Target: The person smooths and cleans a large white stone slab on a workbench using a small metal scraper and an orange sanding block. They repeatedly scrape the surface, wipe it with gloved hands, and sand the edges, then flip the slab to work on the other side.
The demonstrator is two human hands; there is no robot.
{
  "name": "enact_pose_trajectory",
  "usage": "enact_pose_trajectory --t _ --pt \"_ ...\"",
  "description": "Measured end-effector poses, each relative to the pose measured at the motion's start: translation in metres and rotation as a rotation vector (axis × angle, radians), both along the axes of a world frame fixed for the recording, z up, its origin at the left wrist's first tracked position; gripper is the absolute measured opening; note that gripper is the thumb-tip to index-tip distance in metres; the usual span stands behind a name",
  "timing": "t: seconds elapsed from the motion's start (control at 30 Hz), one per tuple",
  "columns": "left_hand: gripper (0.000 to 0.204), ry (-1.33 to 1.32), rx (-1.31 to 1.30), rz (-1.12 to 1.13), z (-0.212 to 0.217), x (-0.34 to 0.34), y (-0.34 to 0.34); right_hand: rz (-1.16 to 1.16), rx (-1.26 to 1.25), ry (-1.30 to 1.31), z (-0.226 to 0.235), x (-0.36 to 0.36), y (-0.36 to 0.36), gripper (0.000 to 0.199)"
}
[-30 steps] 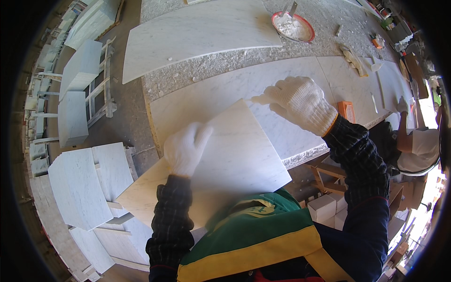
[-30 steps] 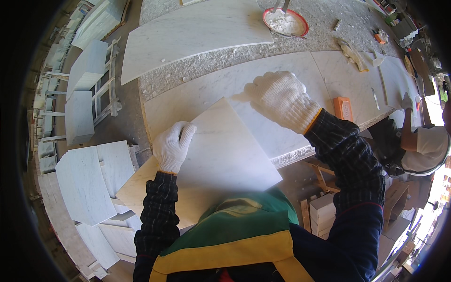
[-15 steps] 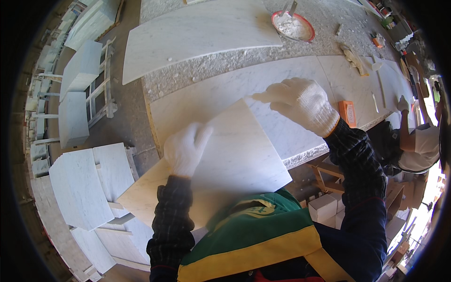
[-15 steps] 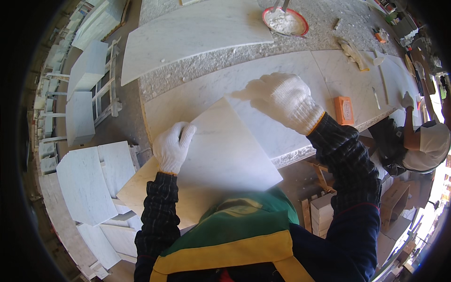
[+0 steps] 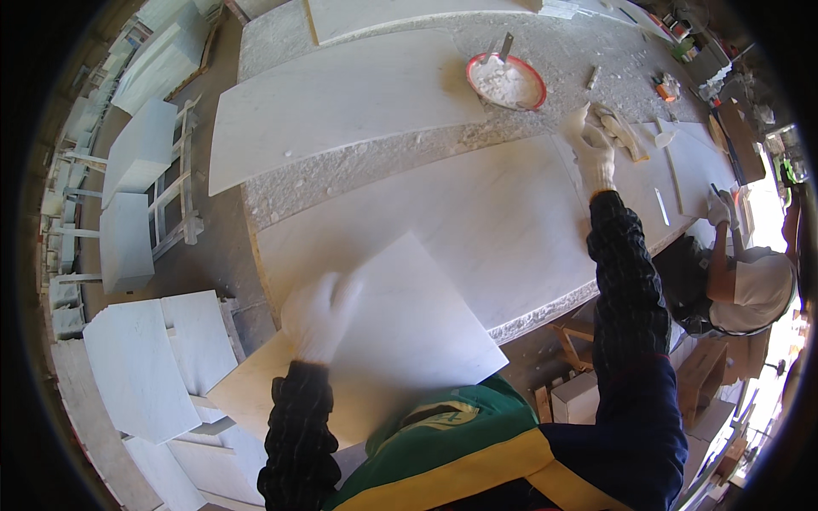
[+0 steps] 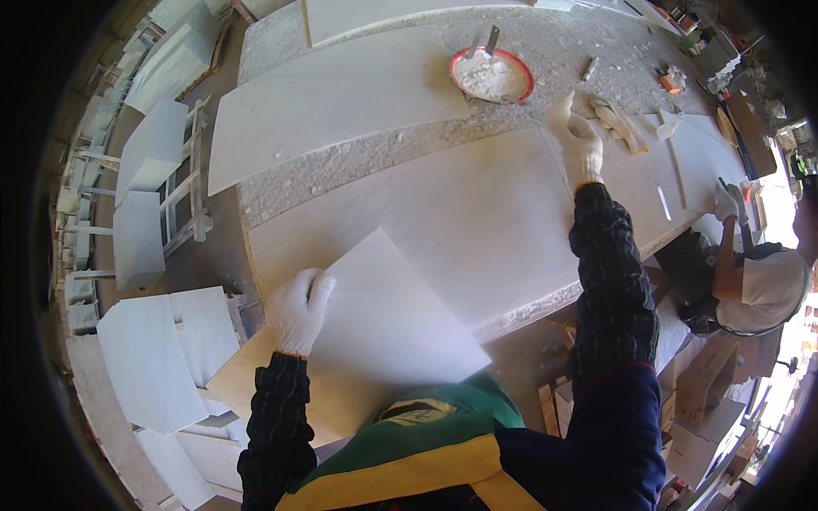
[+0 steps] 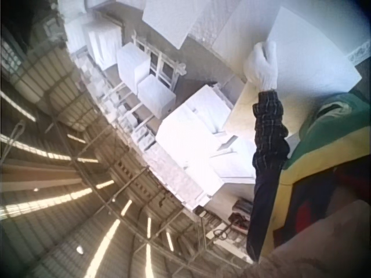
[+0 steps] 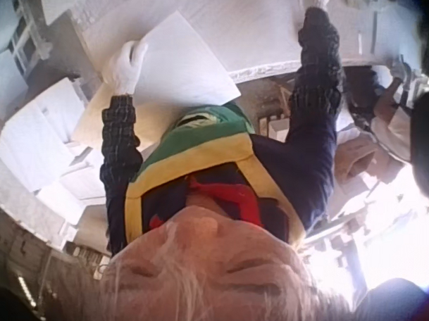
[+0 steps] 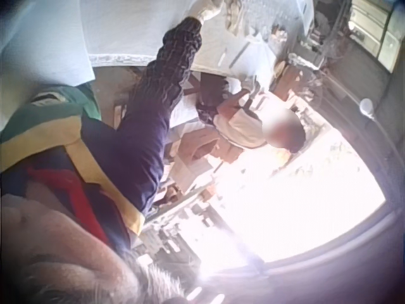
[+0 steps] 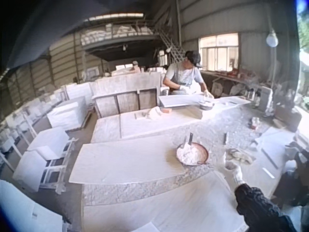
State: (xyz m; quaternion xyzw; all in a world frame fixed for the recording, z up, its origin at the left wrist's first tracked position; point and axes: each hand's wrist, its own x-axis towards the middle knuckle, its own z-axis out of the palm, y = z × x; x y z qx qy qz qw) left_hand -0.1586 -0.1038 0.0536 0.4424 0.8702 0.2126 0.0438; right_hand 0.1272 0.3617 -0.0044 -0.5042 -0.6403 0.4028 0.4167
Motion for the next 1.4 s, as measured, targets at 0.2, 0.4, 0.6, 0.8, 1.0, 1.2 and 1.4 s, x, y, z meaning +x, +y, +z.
enact_pose_trajectory --t 0.2,0.4,0.6,0.8,1.0,1.2,1.4 --pt "0.03 -0.021 0.02 -0.001 0.004 0.001 0.003 -0.087 0.194 -0.364 -0.015 -0.024 0.062 0.034" --pt "0.027 -0.043 -0.025 0.028 0.006 0.002 0.002 -0.113 0.173 -0.576 -0.024 -0.037 0.074 0.043" --pt "0.025 0.008 -0.043 0.023 0.002 -0.001 0.0 -0.042 0.134 -0.537 -0.023 -0.024 0.069 0.04" --pt "0.026 0.017 -0.022 0.021 0.0 -0.002 -0.003 -0.153 0.228 -0.29 0.011 -0.013 0.016 0.037" --pt "0.028 -0.008 -0.016 0.034 -0.001 -0.002 -0.002 0.213 -0.1 -0.238 0.035 -0.071 0.021 0.042" --pt "0.03 -0.007 0.016 0.059 -0.004 -0.002 -0.002 0.201 0.377 -0.751 0.052 -0.087 0.029 0.032" --pt "0.029 0.011 0.028 0.047 -0.003 -0.002 -0.003 0.279 0.334 -0.652 0.052 -0.076 0.033 0.032"
